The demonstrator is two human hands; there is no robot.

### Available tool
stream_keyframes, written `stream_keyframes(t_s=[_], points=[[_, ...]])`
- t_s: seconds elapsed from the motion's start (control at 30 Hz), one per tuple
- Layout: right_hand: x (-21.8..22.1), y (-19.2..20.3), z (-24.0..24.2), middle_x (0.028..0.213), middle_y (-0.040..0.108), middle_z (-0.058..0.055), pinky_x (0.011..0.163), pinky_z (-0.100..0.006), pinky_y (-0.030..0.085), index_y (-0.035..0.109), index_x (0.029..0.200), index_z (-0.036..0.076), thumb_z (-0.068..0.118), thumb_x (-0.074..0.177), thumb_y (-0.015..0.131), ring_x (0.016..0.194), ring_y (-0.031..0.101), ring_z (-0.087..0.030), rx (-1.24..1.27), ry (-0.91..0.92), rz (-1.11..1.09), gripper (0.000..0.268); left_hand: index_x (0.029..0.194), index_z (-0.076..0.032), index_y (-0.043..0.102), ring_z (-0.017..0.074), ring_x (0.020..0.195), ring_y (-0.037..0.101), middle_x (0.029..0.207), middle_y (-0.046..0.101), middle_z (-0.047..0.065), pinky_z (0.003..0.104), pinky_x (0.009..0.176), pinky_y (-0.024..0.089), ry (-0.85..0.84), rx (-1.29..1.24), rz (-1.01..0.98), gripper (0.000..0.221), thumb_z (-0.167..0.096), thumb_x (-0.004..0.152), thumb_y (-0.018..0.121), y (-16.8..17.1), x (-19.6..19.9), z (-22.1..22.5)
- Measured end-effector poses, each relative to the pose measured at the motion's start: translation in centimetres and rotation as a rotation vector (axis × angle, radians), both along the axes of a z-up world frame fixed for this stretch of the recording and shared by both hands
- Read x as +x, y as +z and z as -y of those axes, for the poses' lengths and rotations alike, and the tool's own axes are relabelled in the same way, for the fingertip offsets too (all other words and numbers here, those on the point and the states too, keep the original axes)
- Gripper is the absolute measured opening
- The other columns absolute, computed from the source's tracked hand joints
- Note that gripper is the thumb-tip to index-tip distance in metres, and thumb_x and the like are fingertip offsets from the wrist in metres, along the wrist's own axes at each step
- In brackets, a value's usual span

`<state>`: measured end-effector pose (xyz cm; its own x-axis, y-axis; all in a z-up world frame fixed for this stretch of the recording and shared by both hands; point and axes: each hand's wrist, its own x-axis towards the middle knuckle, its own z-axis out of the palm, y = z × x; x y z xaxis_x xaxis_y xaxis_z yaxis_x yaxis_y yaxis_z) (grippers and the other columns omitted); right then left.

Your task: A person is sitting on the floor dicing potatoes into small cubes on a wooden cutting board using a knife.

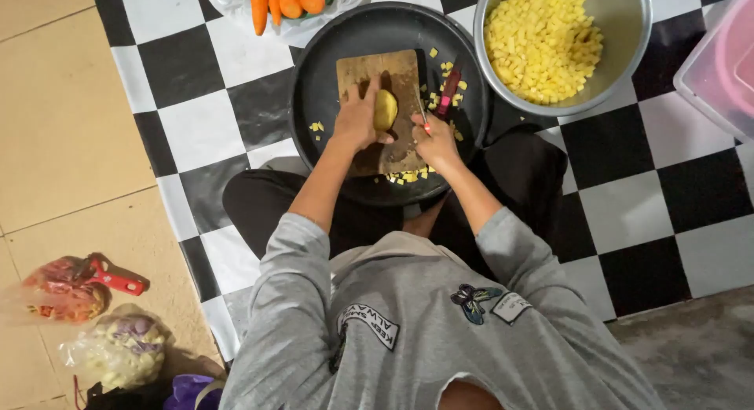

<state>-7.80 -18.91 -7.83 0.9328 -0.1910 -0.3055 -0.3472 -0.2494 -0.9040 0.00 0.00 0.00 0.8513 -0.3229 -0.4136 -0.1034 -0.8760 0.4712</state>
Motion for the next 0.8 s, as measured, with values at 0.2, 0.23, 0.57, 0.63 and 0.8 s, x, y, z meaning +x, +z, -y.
stream_keyframes(t_s=[0.2, 0.23, 0.57, 0.63, 0.8], points=[[3.4, 0.1, -2.2, 0.07, 0.072, -0.009, 0.041, -0.03, 0.049, 0.072, 0.088, 0.011, 0.021, 0.096, 0.053, 0.045, 0.063, -0.019, -0.038, 0.107, 0.012, 0.022, 0.153, -0.01, 0.046, 0.0502, 0.112, 0.067, 0.13, 0.045, 0.023, 0.055, 0.095, 0.061, 0.144, 0.032, 0.086, 0.063, -0.011, 0.095, 0.072, 1.3, -1.9, 1.7], [3.8, -0.9, -2.2, 0.07, 0.072, -0.009, 0.041, -0.03, 0.049, 0.072, 0.088, 0.011, 0.021, 0.096, 0.053, 0.045, 0.063, -0.019, -0.038, 0.109, 0.012, 0.022, 0.153, -0.01, 0.046, 0.0502, 0.112, 0.067, 0.13, 0.045, 0.023, 0.055, 0.095, 0.061, 0.145, 0.033, 0.086, 0.063, -0.011, 0.095, 0.072, 0.5, -2.2, 2.0], [4.2, -1.4, -2.4, 0.096, 0.074, -0.021, 0.08, -0.049, 0.055, 0.075, 0.096, 0.006, 0.018, 0.089, 0.057, 0.094, 0.069, -0.042, -0.286, 0.248, 0.099, 0.022, 0.16, 0.002, 0.024, 0.0595, 0.119, 0.06, 0.144, 0.029, 0.042, 0.057, 0.102, 0.057, 0.231, -0.064, -0.004, 0.107, -0.013, 0.078, 0.09, -2.1, -0.8, -0.1], [3.5, -2.3, -2.4, 0.094, 0.074, -0.017, 0.079, -0.045, 0.056, 0.078, 0.097, 0.01, 0.02, 0.088, 0.058, 0.093, 0.07, -0.037, -0.292, 0.232, 0.091, 0.023, 0.16, -0.001, 0.028, 0.0573, 0.12, 0.061, 0.144, 0.031, 0.041, 0.053, 0.102, 0.058, 0.189, -0.009, 0.007, 0.098, -0.003, 0.081, 0.086, -0.6, -0.8, -0.1], [2.0, -1.6, -2.5, 0.084, 0.073, -0.016, 0.068, -0.041, 0.055, 0.081, 0.101, 0.014, 0.018, 0.087, 0.062, 0.077, 0.07, -0.031, -0.17, 0.174, 0.026, 0.023, 0.159, -0.012, 0.038, 0.056, 0.124, 0.058, 0.145, 0.033, 0.036, 0.054, 0.106, 0.054, 0.161, -0.074, -0.075, 0.095, -0.01, 0.079, 0.089, -0.9, -0.1, -1.0]])
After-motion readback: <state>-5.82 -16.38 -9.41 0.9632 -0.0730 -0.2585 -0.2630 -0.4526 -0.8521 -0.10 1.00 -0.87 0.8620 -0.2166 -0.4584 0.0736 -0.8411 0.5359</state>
